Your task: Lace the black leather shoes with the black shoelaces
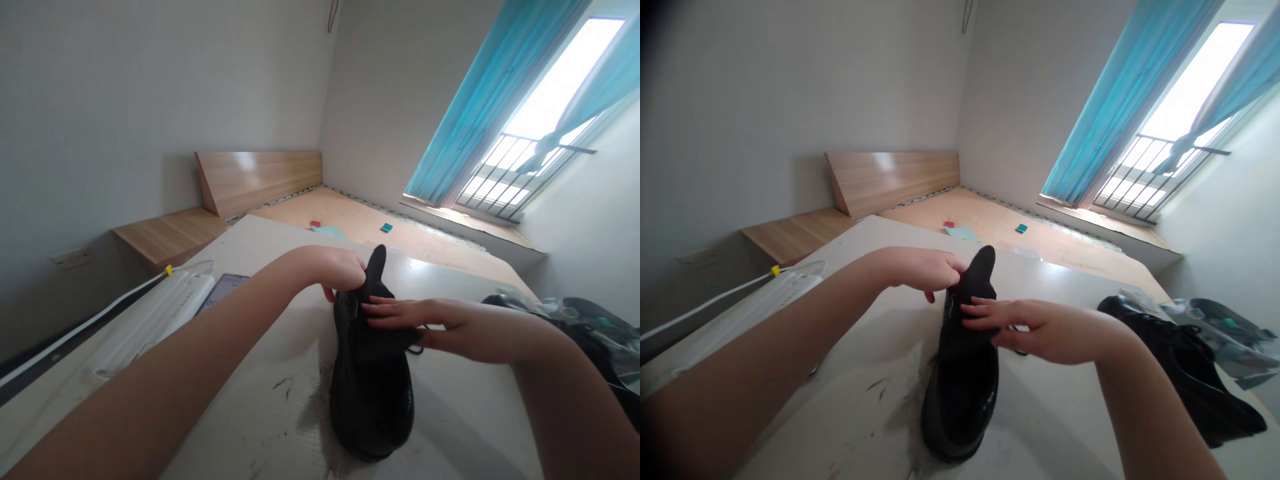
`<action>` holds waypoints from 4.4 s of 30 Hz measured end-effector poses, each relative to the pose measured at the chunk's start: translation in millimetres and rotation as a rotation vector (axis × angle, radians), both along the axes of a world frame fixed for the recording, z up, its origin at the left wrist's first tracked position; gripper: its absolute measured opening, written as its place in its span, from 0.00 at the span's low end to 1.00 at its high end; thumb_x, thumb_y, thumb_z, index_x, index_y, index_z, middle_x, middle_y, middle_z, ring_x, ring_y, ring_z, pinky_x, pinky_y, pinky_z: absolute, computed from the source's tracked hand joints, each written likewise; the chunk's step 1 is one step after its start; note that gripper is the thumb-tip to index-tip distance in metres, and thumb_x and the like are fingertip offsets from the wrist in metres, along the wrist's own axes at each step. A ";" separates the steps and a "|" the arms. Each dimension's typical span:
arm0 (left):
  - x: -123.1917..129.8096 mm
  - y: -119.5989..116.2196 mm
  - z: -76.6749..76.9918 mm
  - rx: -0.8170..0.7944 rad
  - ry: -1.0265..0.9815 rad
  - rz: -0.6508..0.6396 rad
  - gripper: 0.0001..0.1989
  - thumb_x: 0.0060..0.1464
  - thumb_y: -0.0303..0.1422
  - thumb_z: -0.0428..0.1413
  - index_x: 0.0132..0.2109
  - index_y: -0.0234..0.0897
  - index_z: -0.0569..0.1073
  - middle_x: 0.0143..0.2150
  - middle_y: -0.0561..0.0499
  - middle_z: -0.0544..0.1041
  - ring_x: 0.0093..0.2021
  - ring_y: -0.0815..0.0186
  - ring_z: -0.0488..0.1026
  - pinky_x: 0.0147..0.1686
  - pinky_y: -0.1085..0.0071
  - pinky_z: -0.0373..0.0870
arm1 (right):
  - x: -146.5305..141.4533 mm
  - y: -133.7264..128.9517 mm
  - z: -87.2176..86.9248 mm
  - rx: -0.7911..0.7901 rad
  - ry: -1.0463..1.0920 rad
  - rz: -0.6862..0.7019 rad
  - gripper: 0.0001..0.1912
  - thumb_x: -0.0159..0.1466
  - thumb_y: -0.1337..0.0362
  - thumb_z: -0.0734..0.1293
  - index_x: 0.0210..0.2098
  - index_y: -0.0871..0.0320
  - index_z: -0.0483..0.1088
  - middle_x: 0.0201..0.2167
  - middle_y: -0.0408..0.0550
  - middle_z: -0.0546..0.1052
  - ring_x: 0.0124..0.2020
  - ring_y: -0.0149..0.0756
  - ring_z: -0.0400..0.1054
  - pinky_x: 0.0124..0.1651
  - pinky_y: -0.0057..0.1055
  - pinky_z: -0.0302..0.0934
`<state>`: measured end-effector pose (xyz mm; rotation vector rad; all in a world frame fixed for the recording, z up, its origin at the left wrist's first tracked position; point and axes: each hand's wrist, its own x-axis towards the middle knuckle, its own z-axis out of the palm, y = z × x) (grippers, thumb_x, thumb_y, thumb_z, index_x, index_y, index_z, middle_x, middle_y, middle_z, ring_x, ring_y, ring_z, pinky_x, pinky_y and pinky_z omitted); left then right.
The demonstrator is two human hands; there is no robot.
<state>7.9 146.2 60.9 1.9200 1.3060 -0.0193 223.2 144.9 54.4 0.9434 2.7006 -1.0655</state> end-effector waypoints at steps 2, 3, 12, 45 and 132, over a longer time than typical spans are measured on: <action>0.1 -0.2 0.1 0.013 0.014 0.002 0.23 0.46 0.25 0.46 0.51 0.36 0.69 0.56 0.46 0.70 0.47 0.61 0.72 0.36 0.75 0.75 | -2.8 -6.0 0.9 0.008 -0.090 0.121 0.23 0.66 0.63 0.58 0.60 0.43 0.62 0.66 0.40 0.56 0.68 0.42 0.45 0.65 0.43 0.50; 0.5 -0.4 0.1 0.022 0.020 0.004 0.23 0.47 0.26 0.46 0.52 0.36 0.68 0.57 0.46 0.69 0.47 0.60 0.72 0.36 0.74 0.75 | -4.0 -8.0 0.7 0.033 -0.110 0.140 0.24 0.66 0.65 0.58 0.61 0.43 0.60 0.67 0.38 0.53 0.68 0.41 0.42 0.65 0.43 0.48; 3.5 -4.8 -0.1 0.103 0.055 0.014 0.31 0.57 0.39 0.41 0.66 0.35 0.48 0.62 0.38 0.63 0.46 0.57 0.72 0.34 0.70 0.73 | -16.9 -19.9 -5.5 0.231 -0.185 0.092 0.31 0.58 0.75 0.59 0.60 0.50 0.64 0.65 0.42 0.58 0.66 0.41 0.49 0.67 0.44 0.47; 23.0 -22.4 -11.6 0.447 0.348 -0.272 0.26 0.47 0.20 0.52 0.54 0.44 0.69 0.57 0.50 0.72 0.53 0.56 0.68 0.59 0.47 0.49 | -13.9 -12.6 -9.1 0.302 -0.384 -0.377 0.13 0.64 0.57 0.54 0.46 0.52 0.57 0.39 0.49 0.76 0.35 0.42 0.70 0.39 0.39 0.61; 3.7 -30.4 2.4 0.699 0.204 -0.209 0.12 0.55 0.32 0.48 0.33 0.39 0.77 0.37 0.47 0.77 0.38 0.61 0.70 0.39 0.66 0.63 | -29.7 -48.6 -1.4 0.855 0.317 -0.464 0.14 0.68 0.58 0.55 0.47 0.50 0.68 0.45 0.49 0.73 0.47 0.43 0.66 0.46 0.41 0.62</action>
